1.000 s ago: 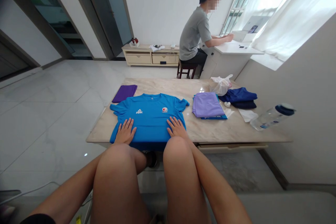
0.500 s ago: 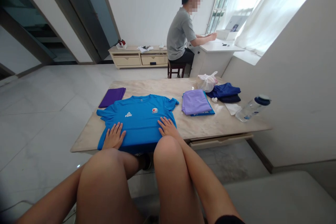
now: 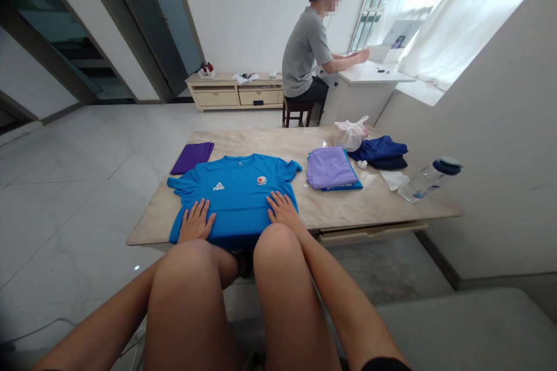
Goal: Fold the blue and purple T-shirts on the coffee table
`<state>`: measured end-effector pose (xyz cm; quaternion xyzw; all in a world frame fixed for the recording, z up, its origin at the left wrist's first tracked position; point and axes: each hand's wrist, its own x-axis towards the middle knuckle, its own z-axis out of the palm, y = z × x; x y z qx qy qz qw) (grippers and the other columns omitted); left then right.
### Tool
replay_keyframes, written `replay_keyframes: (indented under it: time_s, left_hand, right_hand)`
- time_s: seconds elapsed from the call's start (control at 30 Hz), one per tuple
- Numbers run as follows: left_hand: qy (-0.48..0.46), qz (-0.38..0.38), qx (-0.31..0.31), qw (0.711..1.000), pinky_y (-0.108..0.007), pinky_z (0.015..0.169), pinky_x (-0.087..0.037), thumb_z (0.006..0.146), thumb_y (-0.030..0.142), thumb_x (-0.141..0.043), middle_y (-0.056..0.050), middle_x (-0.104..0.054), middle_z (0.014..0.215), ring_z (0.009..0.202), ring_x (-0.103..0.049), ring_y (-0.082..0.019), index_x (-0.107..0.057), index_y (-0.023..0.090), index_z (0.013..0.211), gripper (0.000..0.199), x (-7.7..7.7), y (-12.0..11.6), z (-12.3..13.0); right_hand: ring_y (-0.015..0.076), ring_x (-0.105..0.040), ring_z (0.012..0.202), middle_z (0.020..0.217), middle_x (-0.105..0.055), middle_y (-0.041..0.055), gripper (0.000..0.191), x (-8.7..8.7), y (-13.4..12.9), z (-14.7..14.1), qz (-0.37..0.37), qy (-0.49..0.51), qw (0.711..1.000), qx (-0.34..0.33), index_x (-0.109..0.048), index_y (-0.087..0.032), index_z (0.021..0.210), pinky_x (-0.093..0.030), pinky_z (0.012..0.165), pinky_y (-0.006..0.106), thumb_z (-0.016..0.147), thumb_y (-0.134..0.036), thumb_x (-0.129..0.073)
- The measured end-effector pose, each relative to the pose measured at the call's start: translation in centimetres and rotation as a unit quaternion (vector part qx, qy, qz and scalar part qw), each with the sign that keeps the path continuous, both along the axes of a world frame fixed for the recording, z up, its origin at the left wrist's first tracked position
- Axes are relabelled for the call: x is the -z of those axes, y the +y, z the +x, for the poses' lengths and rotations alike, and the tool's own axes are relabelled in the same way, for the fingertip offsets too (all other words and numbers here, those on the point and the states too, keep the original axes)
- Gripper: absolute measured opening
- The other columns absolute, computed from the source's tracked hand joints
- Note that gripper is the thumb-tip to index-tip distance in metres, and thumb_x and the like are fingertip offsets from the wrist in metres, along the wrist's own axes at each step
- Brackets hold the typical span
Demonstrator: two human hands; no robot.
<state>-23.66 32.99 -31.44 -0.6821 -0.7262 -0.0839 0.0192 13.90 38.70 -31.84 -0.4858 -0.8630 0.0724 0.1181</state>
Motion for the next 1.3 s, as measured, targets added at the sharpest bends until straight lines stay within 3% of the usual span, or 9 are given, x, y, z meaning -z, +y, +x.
replay_keyframes:
  time_s: [0.2,0.3,0.4,0.5,0.7,0.83,0.97,1.13,1.3]
  left_hand:
    - [-0.008,-0.050,0.022,0.998,-0.066,0.139,-0.030,0.113,0.056,-0.033,-0.018,-0.038,0.185,0.173,-0.033,-0.039,-0.042,0.015,0.177,0.077,-0.4,-0.9,-0.4]
    - [-0.018,-0.032,0.067,0.997,-0.061,0.137,-0.037,0.112,0.059,-0.035,-0.019,-0.052,0.176,0.165,-0.046,-0.039,-0.054,0.016,0.170,0.074,-1.3,-0.4,-1.7]
    - [-0.059,0.026,0.093,0.994,-0.053,0.133,-0.043,0.114,0.050,-0.031,-0.018,-0.063,0.165,0.156,-0.056,-0.033,-0.061,0.017,0.163,0.066,-1.7,1.2,-2.9]
    - [-0.080,0.055,0.086,0.992,-0.057,0.137,-0.037,0.114,0.047,-0.030,-0.018,-0.060,0.169,0.159,-0.053,-0.034,-0.060,0.015,0.163,0.066,-1.2,2.6,-3.1]
    - [-0.081,0.056,0.091,0.991,-0.060,0.138,-0.034,0.113,0.048,-0.032,-0.018,-0.059,0.171,0.160,-0.052,-0.036,-0.063,0.015,0.160,0.065,-0.5,2.7,-2.6]
    - [-0.086,0.057,0.091,0.990,-0.061,0.138,-0.034,0.113,0.046,-0.033,-0.017,-0.059,0.170,0.159,-0.052,-0.036,-0.064,0.016,0.160,0.064,-0.9,2.6,-2.4]
    - [-0.092,0.060,0.086,0.990,-0.060,0.139,-0.033,0.112,0.045,-0.032,-0.017,-0.059,0.170,0.160,-0.051,-0.036,-0.064,0.015,0.159,0.064,-1.1,2.6,-2.1]
    - [-0.092,0.060,0.079,0.991,-0.059,0.138,-0.035,0.112,0.044,-0.032,-0.017,-0.060,0.169,0.159,-0.053,-0.036,-0.066,0.014,0.157,0.064,-1.5,2.5,-1.8]
    - [-0.094,0.059,0.075,0.991,-0.059,0.137,-0.036,0.112,0.043,-0.032,-0.019,-0.061,0.168,0.157,-0.054,-0.037,-0.067,0.012,0.156,0.064,-1.6,2.6,-1.6]
  right_hand:
    - [0.0318,-0.034,0.173,0.184,-0.042,0.0108,0.061,0.3,-1.1,0.4,0.011,0.023,1.000,-0.012,-0.054,-0.021,0.172,-0.029,0.141,0.057,0.116,-0.038,-0.038]
    - [0.0311,-0.050,0.161,0.173,-0.056,0.0124,0.057,-0.7,0.7,2.4,-0.008,0.097,0.995,-0.004,-0.064,-0.022,0.162,-0.039,0.136,0.053,0.113,-0.033,-0.038]
    - [0.0333,-0.061,0.143,0.149,-0.070,0.0185,0.054,-2.3,4.9,4.8,-0.030,0.184,0.971,0.150,-0.071,-0.018,0.149,-0.045,0.129,0.051,0.106,-0.024,-0.038]
    - [0.0390,-0.057,0.140,0.144,-0.067,0.0235,0.050,-3.4,9.7,6.4,-0.053,0.171,0.938,0.297,-0.068,-0.013,0.145,-0.043,0.126,0.058,0.105,-0.027,-0.042]
    - [0.0504,-0.045,0.150,0.155,-0.057,0.0296,0.048,-3.3,15.8,5.8,-0.092,0.137,0.884,0.437,-0.072,-0.013,0.131,-0.035,0.126,0.071,0.103,-0.051,-0.065]
    - [0.0404,-0.062,0.134,0.136,-0.069,0.0220,0.033,-4.2,18.0,4.3,-0.132,0.160,0.882,0.423,-0.074,-0.015,0.116,-0.051,0.117,0.059,0.104,-0.045,-0.069]
    - [0.0202,-0.073,0.095,0.111,-0.077,0.0081,0.029,-6.0,18.9,3.4,-0.174,0.203,0.892,0.364,-0.065,-0.019,0.130,-0.063,0.087,0.034,0.110,-0.041,-0.064]
    - [0.0253,-0.074,0.084,0.080,-0.072,0.0062,0.036,-6.9,17.5,3.0,-0.229,0.186,0.889,0.350,-0.069,-0.017,0.092,-0.060,0.074,0.031,0.084,-0.037,-0.098]
    - [0.0299,-0.075,0.105,0.083,-0.073,0.0077,0.025,-7.5,16.5,3.3,-0.201,0.199,0.888,0.363,-0.066,-0.019,0.077,-0.060,0.085,0.031,0.084,-0.024,-0.090]
